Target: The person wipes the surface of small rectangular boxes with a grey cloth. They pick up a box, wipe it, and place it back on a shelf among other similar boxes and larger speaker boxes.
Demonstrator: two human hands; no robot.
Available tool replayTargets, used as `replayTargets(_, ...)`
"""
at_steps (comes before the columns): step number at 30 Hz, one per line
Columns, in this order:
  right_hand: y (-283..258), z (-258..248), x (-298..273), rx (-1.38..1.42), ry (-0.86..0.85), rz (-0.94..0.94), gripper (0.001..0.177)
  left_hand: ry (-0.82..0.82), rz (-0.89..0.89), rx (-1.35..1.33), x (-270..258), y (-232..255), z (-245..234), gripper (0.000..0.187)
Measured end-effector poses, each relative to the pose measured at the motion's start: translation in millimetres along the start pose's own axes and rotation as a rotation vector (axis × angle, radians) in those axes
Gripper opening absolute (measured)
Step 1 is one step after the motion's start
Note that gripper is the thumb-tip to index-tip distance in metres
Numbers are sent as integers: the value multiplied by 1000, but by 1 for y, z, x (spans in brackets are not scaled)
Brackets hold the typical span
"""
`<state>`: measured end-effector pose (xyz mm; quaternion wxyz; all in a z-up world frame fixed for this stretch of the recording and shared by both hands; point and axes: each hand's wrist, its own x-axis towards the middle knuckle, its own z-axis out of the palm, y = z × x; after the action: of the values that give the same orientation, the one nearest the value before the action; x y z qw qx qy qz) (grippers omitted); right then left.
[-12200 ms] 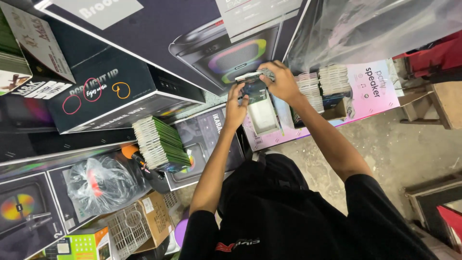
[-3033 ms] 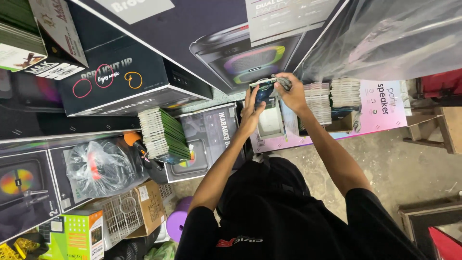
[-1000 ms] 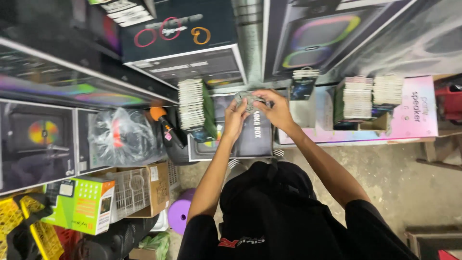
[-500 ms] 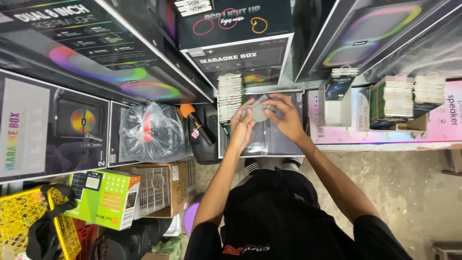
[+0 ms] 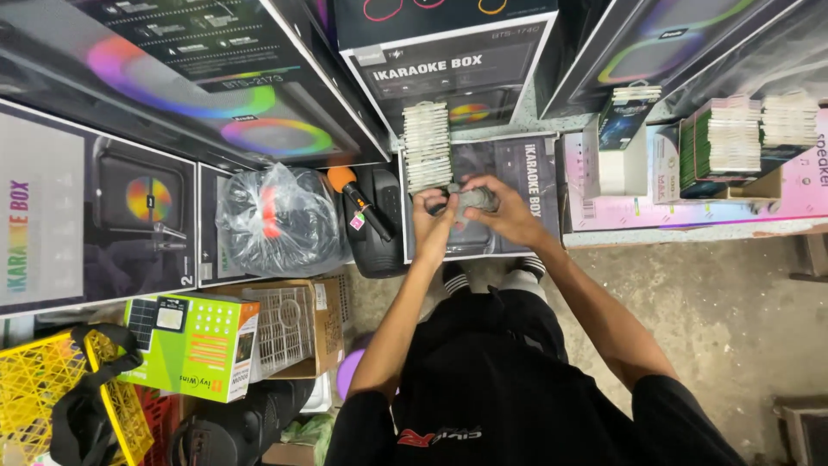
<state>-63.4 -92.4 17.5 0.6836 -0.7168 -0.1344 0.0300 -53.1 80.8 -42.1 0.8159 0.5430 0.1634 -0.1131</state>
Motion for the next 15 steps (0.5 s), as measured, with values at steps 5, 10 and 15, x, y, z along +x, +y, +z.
replayTargets(5,17,-1,10,-275,100,68,54,142,253,291,-3,0,-20,68)
replayTargets(10,54,9,17,-404,162,190,81,183,324,533,17,-35,-53,81)
replayTargets(15,86,22,20,-497,117,263,83,178,257,528,15,-33,-48,87)
